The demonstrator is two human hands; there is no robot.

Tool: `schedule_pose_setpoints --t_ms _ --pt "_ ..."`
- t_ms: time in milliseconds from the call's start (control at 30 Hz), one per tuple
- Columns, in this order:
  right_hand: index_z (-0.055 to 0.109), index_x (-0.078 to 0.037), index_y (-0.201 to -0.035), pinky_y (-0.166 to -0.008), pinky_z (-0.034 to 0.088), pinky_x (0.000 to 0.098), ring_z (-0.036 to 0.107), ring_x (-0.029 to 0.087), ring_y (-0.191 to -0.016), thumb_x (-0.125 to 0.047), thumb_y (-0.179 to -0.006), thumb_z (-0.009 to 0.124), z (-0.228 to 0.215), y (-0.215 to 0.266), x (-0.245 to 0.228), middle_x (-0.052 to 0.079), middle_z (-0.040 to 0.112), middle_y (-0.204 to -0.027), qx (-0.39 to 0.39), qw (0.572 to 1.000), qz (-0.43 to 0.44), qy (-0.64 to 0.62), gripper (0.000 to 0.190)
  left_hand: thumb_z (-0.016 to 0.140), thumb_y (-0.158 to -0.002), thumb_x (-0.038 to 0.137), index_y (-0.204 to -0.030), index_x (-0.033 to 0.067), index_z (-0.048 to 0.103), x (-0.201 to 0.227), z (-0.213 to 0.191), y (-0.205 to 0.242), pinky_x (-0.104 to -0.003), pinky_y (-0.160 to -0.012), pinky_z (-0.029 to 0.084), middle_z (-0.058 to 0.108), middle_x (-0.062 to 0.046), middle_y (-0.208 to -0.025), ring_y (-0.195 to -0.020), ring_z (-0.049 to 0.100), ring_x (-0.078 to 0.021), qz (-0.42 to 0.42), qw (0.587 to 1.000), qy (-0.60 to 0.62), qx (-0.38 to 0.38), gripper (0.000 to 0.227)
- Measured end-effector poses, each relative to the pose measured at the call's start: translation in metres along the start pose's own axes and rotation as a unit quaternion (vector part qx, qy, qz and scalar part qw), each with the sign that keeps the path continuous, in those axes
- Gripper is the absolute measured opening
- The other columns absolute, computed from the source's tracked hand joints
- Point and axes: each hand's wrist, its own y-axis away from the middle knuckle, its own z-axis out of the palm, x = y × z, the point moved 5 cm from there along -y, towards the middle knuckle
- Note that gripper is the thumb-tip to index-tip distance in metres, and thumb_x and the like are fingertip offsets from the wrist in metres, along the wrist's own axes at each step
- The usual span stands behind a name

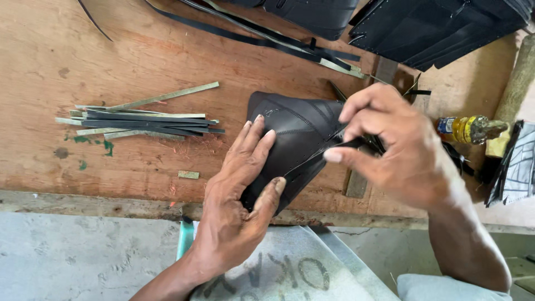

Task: The person assembles a black leather-like bag by hand, inserting a zipper into a pre-punched edge, trimming excess material with shears, and attaching a strap. The person handles multiple bag components and tools on a wooden workbench.

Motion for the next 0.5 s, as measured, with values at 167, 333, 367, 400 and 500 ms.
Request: schedule_pose_setpoints --t_ms 167,333,367,400,500 --pt "0.073 -0.004 -0.09 -0.086 0.054 0.0284 0.064 0.014 -0.1 -0.018 -0.083 0.083 -0.007 0.004 0.019 0.008 0.064 -0.112 0.007 0.999 0.02 -0.046 0.019 0.066 -0.092 0.002 -0.146 -0.003 0.052 -0.003 -0.002 0.001 -0.047 -0.123 0.033 0.048 -0.024 -0.159 -0.156 0.035 -0.0409 -0.003 1.0 -0.008 0.003 0.057" --pt "0.075 -0.005 -0.089 -0.082 0.055 0.0274 0.065 0.012 -0.096 -0.017 -0.083 0.084 -0.006 0.003 0.026 0.006 0.065 -0.111 0.021 0.998 0.032 -0.055 0.016 0.066 -0.091 0.002 -0.145 -0.0031 0.053 -0.003 -0.001 0.002 -0.047 -0.121 0.036 0.051 -0.022 -0.156 -0.155 0.036 -0.0406 -0.008 1.0 -0.009 -0.001 0.056" --pt "0.075 -0.005 -0.089 -0.081 0.054 0.0277 0.065 0.013 -0.096 -0.017 -0.082 0.085 -0.005 0.002 0.027 0.006 0.065 -0.11 0.023 0.998 0.032 -0.052 0.017 0.066 -0.09 0.001 -0.145 -0.0031 0.054 -0.003 -0.002 0.001 -0.047 -0.121 0.036 0.052 -0.022 -0.156 -0.155 0.037 -0.0404 -0.009 1.0 -0.01 0.0 0.056" --pt "0.075 -0.005 -0.088 -0.08 0.054 0.0281 0.064 0.013 -0.095 -0.017 -0.081 0.086 -0.005 0.001 0.027 0.005 0.066 -0.109 0.024 0.998 0.033 -0.049 0.017 0.066 -0.09 0.001 -0.145 -0.0031 0.054 -0.003 -0.002 0.001 -0.047 -0.121 0.036 0.052 -0.022 -0.156 -0.155 0.037 -0.0402 -0.01 1.0 -0.011 0.002 0.057" --pt "0.075 -0.005 -0.088 -0.084 0.054 0.0286 0.065 0.013 -0.098 -0.017 -0.081 0.086 -0.005 0.0 0.025 0.005 0.066 -0.108 0.025 0.999 0.018 -0.042 0.018 0.065 -0.09 0.0 -0.145 -0.0025 0.054 -0.003 -0.003 0.001 -0.047 -0.121 0.037 0.052 -0.022 -0.156 -0.155 0.038 -0.04 -0.004 1.0 -0.011 0.004 0.057"
